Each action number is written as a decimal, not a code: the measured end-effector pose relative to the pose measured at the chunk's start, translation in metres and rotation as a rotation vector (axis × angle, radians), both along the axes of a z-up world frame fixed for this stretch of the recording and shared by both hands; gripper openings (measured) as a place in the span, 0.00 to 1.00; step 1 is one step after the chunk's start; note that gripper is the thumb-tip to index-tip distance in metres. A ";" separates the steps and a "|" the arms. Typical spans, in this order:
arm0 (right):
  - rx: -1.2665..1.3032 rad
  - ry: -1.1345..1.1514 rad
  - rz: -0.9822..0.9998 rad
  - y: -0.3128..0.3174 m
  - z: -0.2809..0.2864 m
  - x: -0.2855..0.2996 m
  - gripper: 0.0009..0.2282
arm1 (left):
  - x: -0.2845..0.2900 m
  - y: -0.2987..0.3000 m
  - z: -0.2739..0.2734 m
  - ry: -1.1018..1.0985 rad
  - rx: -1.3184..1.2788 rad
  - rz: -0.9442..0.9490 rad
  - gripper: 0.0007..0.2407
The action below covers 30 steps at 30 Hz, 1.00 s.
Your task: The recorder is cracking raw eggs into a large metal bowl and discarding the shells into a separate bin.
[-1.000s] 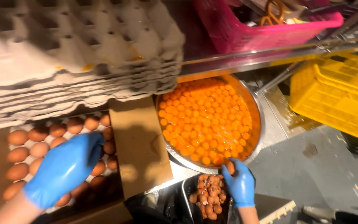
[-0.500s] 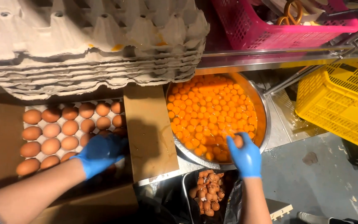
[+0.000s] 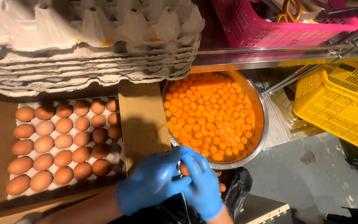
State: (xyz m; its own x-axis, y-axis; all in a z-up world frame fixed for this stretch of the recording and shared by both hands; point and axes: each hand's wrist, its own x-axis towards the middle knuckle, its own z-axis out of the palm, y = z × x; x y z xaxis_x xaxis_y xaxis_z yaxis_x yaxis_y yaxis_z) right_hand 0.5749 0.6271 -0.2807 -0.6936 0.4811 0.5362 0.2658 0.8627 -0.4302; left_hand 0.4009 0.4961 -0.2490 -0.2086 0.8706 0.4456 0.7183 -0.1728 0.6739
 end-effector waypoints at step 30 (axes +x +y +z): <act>-0.344 -0.620 -0.625 0.105 -0.028 0.100 0.34 | -0.095 -0.028 0.098 -0.582 -0.542 0.541 0.12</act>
